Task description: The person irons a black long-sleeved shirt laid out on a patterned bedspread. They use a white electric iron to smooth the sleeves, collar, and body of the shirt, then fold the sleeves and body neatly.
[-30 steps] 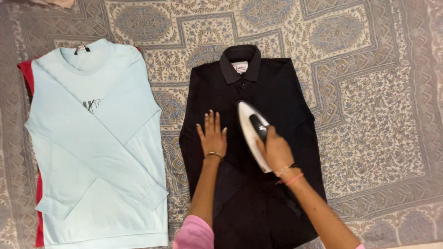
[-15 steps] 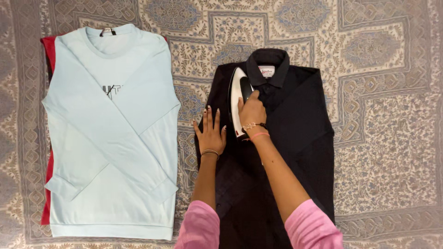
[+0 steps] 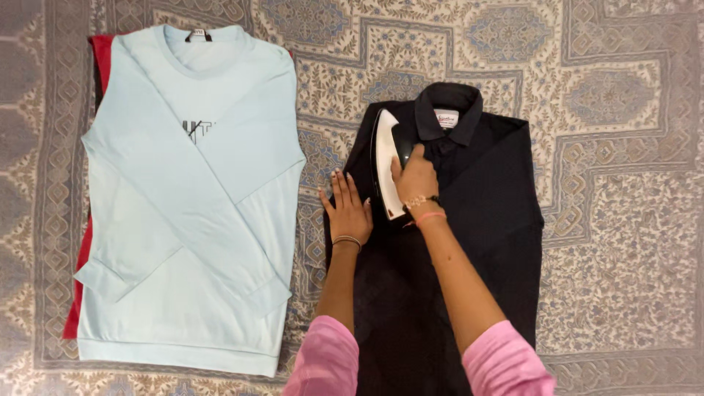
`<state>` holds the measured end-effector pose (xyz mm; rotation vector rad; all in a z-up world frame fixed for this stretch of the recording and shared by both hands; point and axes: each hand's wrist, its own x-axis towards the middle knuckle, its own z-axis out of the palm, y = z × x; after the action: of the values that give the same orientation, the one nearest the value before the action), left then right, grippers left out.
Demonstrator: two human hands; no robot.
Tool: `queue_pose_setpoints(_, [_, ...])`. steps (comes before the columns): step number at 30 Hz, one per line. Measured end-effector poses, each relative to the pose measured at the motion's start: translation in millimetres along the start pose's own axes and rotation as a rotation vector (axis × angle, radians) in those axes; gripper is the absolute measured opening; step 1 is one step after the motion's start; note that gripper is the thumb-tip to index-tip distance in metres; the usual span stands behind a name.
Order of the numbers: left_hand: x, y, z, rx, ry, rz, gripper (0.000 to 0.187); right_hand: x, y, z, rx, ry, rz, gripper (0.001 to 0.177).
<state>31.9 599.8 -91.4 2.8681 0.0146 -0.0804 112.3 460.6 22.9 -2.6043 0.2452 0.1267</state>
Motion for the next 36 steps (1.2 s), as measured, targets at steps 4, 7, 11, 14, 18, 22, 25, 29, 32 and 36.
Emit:
queue_pose_setpoints(4, [-0.3,-3.5,-0.5,-0.005,0.012,-0.014,0.072,-45.7,23.8,-23.8,-0.052,-0.160,-0.118,0.043])
queue_pose_setpoints(7, [-0.9,-0.6,1.3,0.100,-0.003,-0.044,0.070,-98.8,36.9,-31.9,-0.036,-0.203,-0.122,0.047])
queue_pose_setpoints(11, [-1.8,-2.0,-3.3,0.081,-0.048,-0.080,0.071,-81.1,24.3,-19.4,-0.056,-0.181,-0.166,0.042])
queue_pose_setpoints(14, [2.0,-0.6,-8.5,0.002,-0.122,-0.117,0.072,-34.3,11.0,-11.9,-0.106,-0.179,-0.154,0.041])
queue_pose_setpoints(18, [2.9,1.4,-12.8,0.000,-0.065,-0.104,0.071,-40.9,19.3,-19.3,-0.105,-0.202,-0.185,0.044])
queue_pose_setpoints(22, [2.4,-1.9,-6.9,0.036,-0.080,-0.099,0.073,-115.3,50.0,-43.1,-0.149,-0.300,-0.175,0.044])
queue_pose_setpoints(25, [6.7,-1.1,-4.7,0.024,-0.041,-0.091,0.072,-144.0,57.5,-48.5,-0.214,-0.295,-0.106,0.046])
queue_pose_setpoints(29, [-5.7,3.6,-2.2,0.040,-0.068,-0.103,0.066,-115.7,49.3,-29.9,-0.193,-0.214,-0.120,0.042])
queue_pose_setpoints(32, [-35.1,13.4,4.4,0.092,0.032,-0.021,0.069,-79.9,44.6,-17.9,-0.117,-0.151,-0.175,0.046])
queue_pose_setpoints(36, [-66.1,13.1,8.9,0.040,-0.159,0.067,0.072,-88.8,62.8,-31.6,-0.152,-0.229,-0.223,0.047])
